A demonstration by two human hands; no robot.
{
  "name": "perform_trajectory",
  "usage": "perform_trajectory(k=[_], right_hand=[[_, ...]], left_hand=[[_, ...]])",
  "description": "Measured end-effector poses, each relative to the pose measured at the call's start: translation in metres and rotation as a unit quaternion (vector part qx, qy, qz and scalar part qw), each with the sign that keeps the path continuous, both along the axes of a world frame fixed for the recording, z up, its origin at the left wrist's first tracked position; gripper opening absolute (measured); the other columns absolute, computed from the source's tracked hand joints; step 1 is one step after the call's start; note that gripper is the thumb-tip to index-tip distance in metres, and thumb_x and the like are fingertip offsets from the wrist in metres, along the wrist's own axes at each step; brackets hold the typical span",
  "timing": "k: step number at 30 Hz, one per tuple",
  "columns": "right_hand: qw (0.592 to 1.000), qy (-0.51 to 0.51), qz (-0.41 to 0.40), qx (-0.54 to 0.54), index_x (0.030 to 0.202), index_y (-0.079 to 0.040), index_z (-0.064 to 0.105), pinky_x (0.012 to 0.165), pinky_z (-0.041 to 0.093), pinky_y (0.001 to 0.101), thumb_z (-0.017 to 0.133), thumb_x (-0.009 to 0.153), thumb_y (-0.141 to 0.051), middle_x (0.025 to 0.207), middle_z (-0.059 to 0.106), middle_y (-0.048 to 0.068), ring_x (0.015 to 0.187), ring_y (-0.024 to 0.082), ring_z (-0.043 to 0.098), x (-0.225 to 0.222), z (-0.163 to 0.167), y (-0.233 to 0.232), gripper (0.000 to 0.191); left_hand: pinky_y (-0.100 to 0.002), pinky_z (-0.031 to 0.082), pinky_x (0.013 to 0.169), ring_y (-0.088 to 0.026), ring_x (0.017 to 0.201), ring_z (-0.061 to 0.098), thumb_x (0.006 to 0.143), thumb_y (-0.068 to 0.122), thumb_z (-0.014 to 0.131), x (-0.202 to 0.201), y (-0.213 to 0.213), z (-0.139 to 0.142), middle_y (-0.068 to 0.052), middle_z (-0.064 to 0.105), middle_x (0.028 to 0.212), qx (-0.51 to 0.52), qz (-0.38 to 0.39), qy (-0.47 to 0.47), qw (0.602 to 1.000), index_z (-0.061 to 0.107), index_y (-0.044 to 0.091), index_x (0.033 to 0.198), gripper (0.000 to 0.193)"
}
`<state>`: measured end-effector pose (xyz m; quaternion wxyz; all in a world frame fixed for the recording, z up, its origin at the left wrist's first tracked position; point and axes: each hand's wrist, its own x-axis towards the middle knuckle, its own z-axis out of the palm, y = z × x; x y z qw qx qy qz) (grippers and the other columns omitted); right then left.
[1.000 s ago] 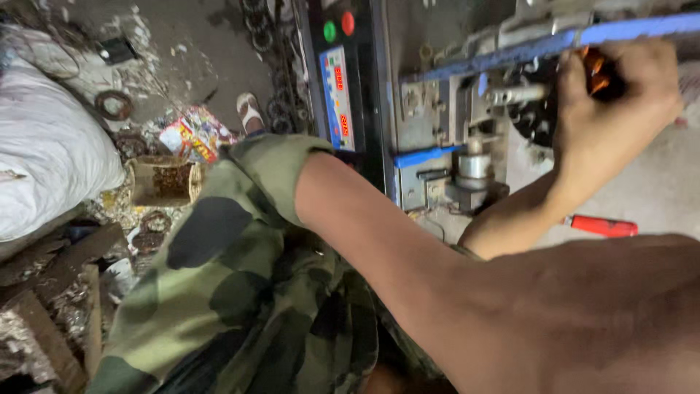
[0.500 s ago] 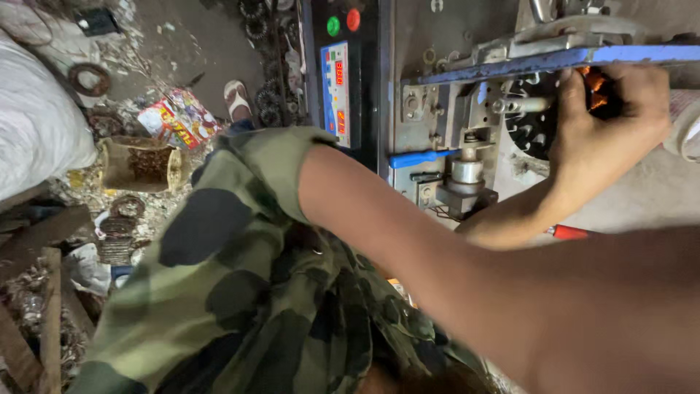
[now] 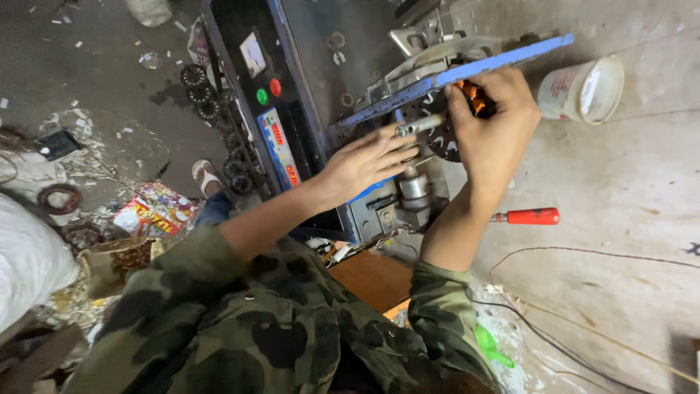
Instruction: The person repeatedly winds copper wire onto a circular metal core using a manual winding machine. They hold the core with one hand and guide the wire with the other, occasionally pressing a button on the machine's control panel.
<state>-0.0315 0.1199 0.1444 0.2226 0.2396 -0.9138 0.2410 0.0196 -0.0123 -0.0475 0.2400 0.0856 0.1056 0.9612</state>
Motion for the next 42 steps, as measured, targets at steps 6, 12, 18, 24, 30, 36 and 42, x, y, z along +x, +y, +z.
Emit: perform_trajectory(k=[6, 12, 18, 24, 30, 36, 42], right_hand=[[1.0, -0.008, -0.014, -0.01, 0.106, 0.002, 0.075, 0.086, 0.056, 0.0344, 0.086, 0.085, 0.001, 0.103, 0.072, 0.015, 0.094, 0.027, 0.071, -0.002, -0.001, -0.009, 0.024], [1.0, -0.016, -0.024, -0.007, 0.105, 0.002, 0.073, 0.084, 0.056, 0.0342, 0.084, 0.084, 0.001, 0.103, 0.072, 0.014, 0.092, 0.026, 0.072, -0.003, 0.001, -0.014, 0.024], [1.0, -0.008, -0.025, -0.005, 0.106, 0.002, 0.075, 0.085, 0.056, 0.0342, 0.084, 0.086, 0.001, 0.104, 0.071, 0.015, 0.093, 0.027, 0.072, -0.003, 0.003, -0.013, 0.022], [0.999, -0.014, -0.039, 0.002, 0.107, 0.001, 0.075, 0.082, 0.055, 0.0348, 0.086, 0.085, 0.0, 0.102, 0.071, 0.015, 0.09, 0.028, 0.071, -0.005, 0.004, -0.013, 0.024], [0.999, -0.015, -0.034, 0.009, 0.108, 0.0, 0.076, 0.084, 0.055, 0.0354, 0.085, 0.087, 0.001, 0.103, 0.071, 0.015, 0.092, 0.028, 0.071, -0.004, 0.005, -0.013, 0.023], [1.0, -0.015, -0.023, 0.005, 0.11, 0.001, 0.075, 0.085, 0.056, 0.0351, 0.085, 0.088, 0.001, 0.107, 0.071, 0.015, 0.095, 0.028, 0.072, -0.004, 0.004, -0.012, 0.024], [0.999, -0.017, -0.029, -0.003, 0.109, 0.001, 0.075, 0.084, 0.056, 0.0342, 0.085, 0.088, 0.001, 0.107, 0.071, 0.015, 0.094, 0.027, 0.073, -0.006, 0.002, -0.01, 0.022]], left_hand=[[-0.054, 0.046, 0.113, -0.03, 0.133, 0.056, 0.108, 0.027, 0.059, -0.079, 0.063, -0.028, -0.007, 0.059, 0.142, 0.112, 0.039, 0.023, 0.993, 0.054, 0.009, 0.146, 0.042], [-0.045, 0.055, 0.097, -0.018, 0.119, 0.06, 0.092, 0.019, 0.078, -0.133, 0.086, -0.036, -0.001, 0.065, 0.127, 0.034, 0.045, -0.02, 0.998, 0.063, 0.015, 0.133, 0.044], [-0.035, 0.052, 0.098, -0.021, 0.116, 0.059, 0.099, 0.022, 0.084, -0.118, 0.07, -0.025, -0.006, 0.065, 0.127, 0.013, 0.008, 0.024, 1.0, 0.066, 0.005, 0.134, 0.043], [-0.034, 0.055, 0.102, -0.017, 0.12, 0.061, 0.089, 0.022, 0.084, -0.114, 0.063, -0.015, -0.001, 0.067, 0.125, -0.008, -0.001, -0.03, 1.0, 0.066, 0.012, 0.129, 0.045], [-0.036, 0.054, 0.106, -0.014, 0.124, 0.06, 0.091, 0.019, 0.083, -0.12, 0.073, -0.036, 0.0, 0.063, 0.129, 0.023, 0.008, 0.035, 0.999, 0.063, 0.014, 0.133, 0.047], [-0.042, 0.058, 0.1, -0.017, 0.118, 0.062, 0.092, 0.02, 0.08, -0.128, 0.081, -0.039, -0.002, 0.064, 0.128, 0.045, 0.025, -0.012, 0.999, 0.062, 0.013, 0.133, 0.045], [-0.037, 0.054, 0.102, -0.021, 0.119, 0.063, 0.096, 0.021, 0.082, -0.115, 0.064, -0.017, -0.006, 0.068, 0.126, 0.026, 0.007, 0.025, 0.999, 0.067, 0.006, 0.133, 0.043]])
